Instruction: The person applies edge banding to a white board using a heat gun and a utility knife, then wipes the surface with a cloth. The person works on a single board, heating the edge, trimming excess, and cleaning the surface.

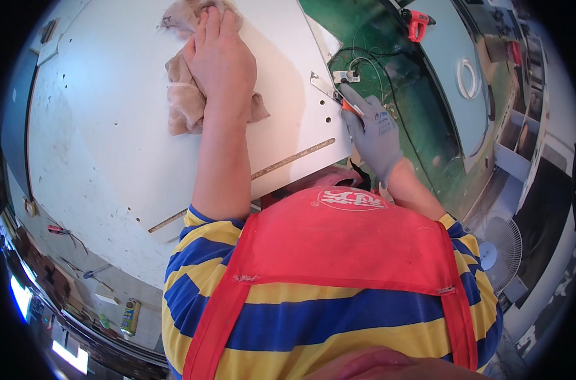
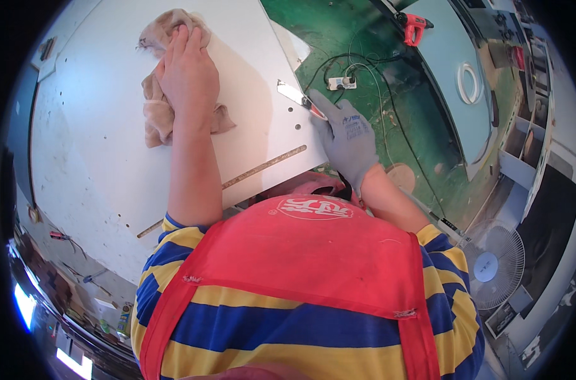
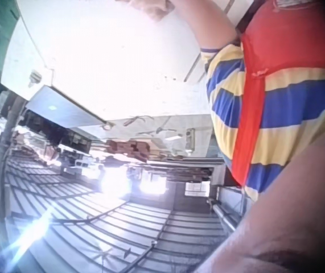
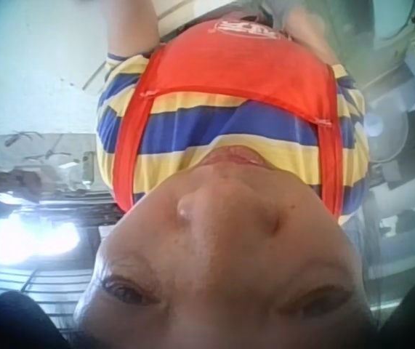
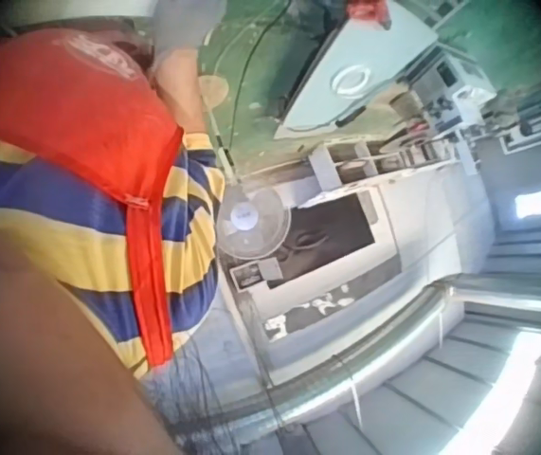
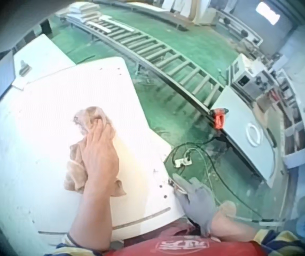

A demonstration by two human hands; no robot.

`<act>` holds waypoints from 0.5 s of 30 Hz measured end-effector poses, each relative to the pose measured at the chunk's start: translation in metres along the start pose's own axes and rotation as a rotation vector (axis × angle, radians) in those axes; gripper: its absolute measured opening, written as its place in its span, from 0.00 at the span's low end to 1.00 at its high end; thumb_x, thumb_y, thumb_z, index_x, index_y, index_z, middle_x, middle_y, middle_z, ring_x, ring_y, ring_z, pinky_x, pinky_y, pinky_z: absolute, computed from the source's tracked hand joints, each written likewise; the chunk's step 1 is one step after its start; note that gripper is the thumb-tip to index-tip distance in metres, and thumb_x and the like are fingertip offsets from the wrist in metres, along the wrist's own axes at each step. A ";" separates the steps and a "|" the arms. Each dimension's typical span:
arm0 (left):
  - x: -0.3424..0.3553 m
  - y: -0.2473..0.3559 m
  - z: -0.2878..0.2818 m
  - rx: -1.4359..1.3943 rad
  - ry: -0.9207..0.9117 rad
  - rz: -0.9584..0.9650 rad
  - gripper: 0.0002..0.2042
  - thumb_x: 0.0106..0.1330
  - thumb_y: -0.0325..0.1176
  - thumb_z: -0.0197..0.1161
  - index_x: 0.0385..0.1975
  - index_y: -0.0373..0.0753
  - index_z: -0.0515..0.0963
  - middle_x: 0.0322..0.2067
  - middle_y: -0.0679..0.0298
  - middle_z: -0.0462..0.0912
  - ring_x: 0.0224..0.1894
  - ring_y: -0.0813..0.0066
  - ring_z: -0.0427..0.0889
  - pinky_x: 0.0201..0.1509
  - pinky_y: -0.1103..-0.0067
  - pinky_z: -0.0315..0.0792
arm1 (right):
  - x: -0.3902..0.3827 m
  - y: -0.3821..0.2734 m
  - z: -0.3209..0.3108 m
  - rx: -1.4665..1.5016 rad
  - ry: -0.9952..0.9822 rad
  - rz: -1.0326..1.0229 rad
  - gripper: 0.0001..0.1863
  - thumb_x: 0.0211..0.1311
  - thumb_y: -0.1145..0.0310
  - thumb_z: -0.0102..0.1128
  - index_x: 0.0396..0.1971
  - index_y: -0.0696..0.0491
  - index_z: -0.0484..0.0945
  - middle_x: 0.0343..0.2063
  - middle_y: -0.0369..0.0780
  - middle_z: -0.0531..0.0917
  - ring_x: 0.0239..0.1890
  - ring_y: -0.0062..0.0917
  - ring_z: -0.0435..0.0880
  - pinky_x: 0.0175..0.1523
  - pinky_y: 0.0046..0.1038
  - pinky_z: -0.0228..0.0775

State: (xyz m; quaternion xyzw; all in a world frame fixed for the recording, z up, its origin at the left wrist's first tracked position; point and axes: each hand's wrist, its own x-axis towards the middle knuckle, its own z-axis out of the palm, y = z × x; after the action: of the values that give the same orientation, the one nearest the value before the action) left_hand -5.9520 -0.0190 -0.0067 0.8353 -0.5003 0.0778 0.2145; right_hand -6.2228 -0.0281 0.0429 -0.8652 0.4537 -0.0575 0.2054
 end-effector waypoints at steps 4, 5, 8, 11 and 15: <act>-0.001 0.004 -0.005 -0.021 -0.003 0.004 0.17 0.66 0.29 0.55 0.56 0.40 0.75 0.61 0.60 0.73 0.66 0.69 0.68 0.66 0.67 0.57 | 0.025 0.015 0.017 -0.050 0.132 -0.141 0.21 0.65 0.60 0.56 0.58 0.39 0.74 0.34 0.46 0.78 0.38 0.43 0.80 0.42 0.40 0.73; -0.001 0.003 -0.004 -0.019 0.003 0.004 0.17 0.66 0.29 0.55 0.55 0.40 0.76 0.61 0.60 0.74 0.66 0.69 0.68 0.66 0.67 0.57 | 0.036 0.014 0.018 -0.030 0.102 -0.108 0.20 0.66 0.59 0.56 0.58 0.39 0.74 0.36 0.46 0.79 0.40 0.43 0.80 0.44 0.40 0.73; -0.001 0.001 -0.003 -0.061 0.013 -0.012 0.17 0.66 0.29 0.55 0.54 0.40 0.76 0.60 0.60 0.74 0.65 0.68 0.69 0.65 0.67 0.59 | 0.077 -0.003 0.012 0.024 0.030 -0.012 0.21 0.67 0.55 0.54 0.58 0.40 0.75 0.43 0.45 0.80 0.46 0.41 0.80 0.50 0.39 0.72; -0.001 0.003 -0.004 -0.089 0.025 -0.012 0.16 0.65 0.28 0.56 0.54 0.40 0.76 0.60 0.60 0.75 0.65 0.68 0.69 0.64 0.67 0.59 | 0.118 0.001 0.018 0.007 0.095 -0.103 0.22 0.66 0.54 0.54 0.58 0.40 0.74 0.46 0.44 0.80 0.49 0.40 0.80 0.52 0.37 0.72; 0.001 0.004 -0.005 -0.101 0.029 -0.023 0.17 0.65 0.27 0.56 0.54 0.39 0.76 0.60 0.60 0.75 0.65 0.68 0.69 0.64 0.67 0.59 | 0.171 -0.011 0.016 -0.052 0.072 -0.070 0.23 0.67 0.50 0.50 0.59 0.40 0.73 0.49 0.44 0.80 0.52 0.38 0.79 0.55 0.36 0.70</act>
State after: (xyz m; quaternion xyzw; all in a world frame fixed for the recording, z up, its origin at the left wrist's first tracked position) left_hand -5.9544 -0.0194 -0.0009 0.8277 -0.4908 0.0622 0.2648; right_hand -6.1100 -0.1562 0.0183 -0.8830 0.4316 -0.0839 0.1642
